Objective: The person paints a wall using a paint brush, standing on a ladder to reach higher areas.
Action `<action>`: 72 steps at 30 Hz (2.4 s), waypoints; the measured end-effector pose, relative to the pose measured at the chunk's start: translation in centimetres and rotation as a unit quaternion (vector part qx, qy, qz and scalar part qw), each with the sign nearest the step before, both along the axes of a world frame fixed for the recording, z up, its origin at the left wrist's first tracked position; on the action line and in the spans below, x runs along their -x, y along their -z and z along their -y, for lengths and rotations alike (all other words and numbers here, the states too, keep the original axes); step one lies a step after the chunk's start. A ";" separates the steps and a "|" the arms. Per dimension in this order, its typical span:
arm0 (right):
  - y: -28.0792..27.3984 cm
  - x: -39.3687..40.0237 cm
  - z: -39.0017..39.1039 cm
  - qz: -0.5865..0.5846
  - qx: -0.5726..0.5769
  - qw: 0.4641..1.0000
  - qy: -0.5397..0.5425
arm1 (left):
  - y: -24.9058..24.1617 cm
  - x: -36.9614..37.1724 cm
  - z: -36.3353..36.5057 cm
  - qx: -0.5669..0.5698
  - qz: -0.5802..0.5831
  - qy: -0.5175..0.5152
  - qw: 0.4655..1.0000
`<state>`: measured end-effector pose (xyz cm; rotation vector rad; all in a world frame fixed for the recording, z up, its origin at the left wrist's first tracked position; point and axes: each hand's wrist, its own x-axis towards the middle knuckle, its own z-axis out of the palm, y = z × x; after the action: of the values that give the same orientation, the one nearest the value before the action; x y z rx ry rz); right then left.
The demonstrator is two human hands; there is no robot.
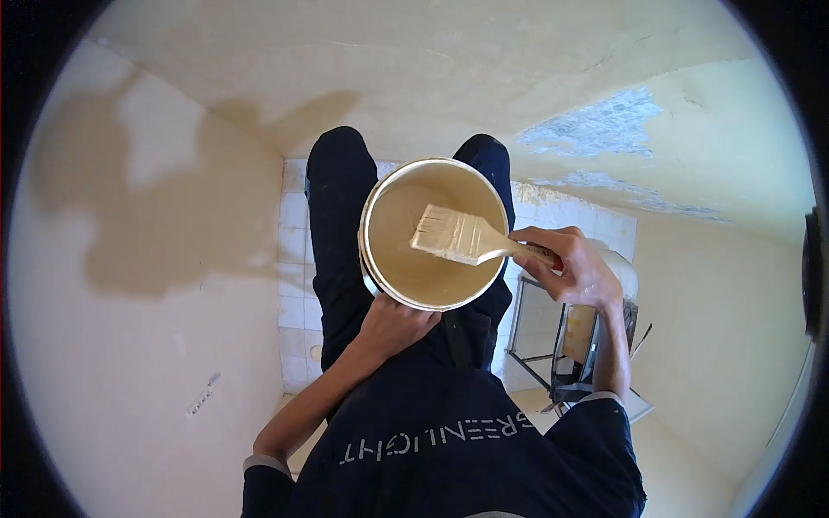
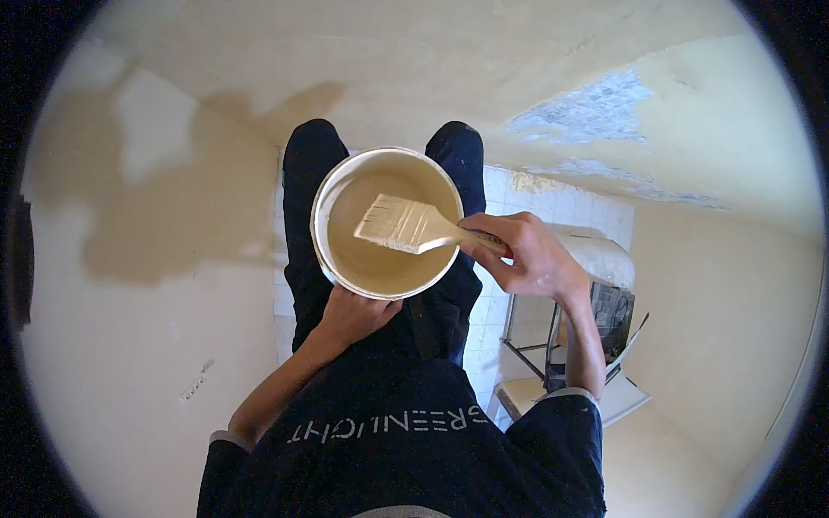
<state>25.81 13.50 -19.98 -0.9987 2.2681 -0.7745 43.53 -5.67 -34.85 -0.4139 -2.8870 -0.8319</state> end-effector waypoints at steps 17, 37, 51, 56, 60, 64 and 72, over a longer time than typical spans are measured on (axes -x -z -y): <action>1.5 0.8 -1.2 0.099 -0.033 0.994 0.036 | -0.1 -0.1 -0.1 0.027 0.009 0.000 1.000; 0.3 1.8 1.0 0.104 -0.174 0.979 -0.011 | -0.5 -0.1 0.0 -0.034 0.030 0.008 0.999; 1.7 2.3 0.6 0.274 -0.216 0.934 0.073 | 0.1 0.1 -0.3 -0.028 0.011 0.010 0.999; 1.8 2.1 0.5 0.296 -0.140 0.943 0.067 | 0.2 -0.2 -0.2 -0.030 0.054 0.010 0.998; 0.3 3.2 0.2 0.399 -0.116 0.906 0.083 | -0.4 0.8 0.1 -0.018 -0.047 0.013 0.999; 1.8 2.3 0.2 0.331 -0.159 0.927 0.074 | 0.0 0.3 0.0 -0.017 -0.009 0.030 0.999; 4.2 2.2 -0.8 0.313 -0.130 0.938 0.069 | 0.0 -0.4 -0.4 -0.032 0.075 0.018 0.997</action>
<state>23.66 14.32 -24.16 -0.3908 1.8231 -0.6990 43.92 -5.24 -34.88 -0.4154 -2.9870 -0.9990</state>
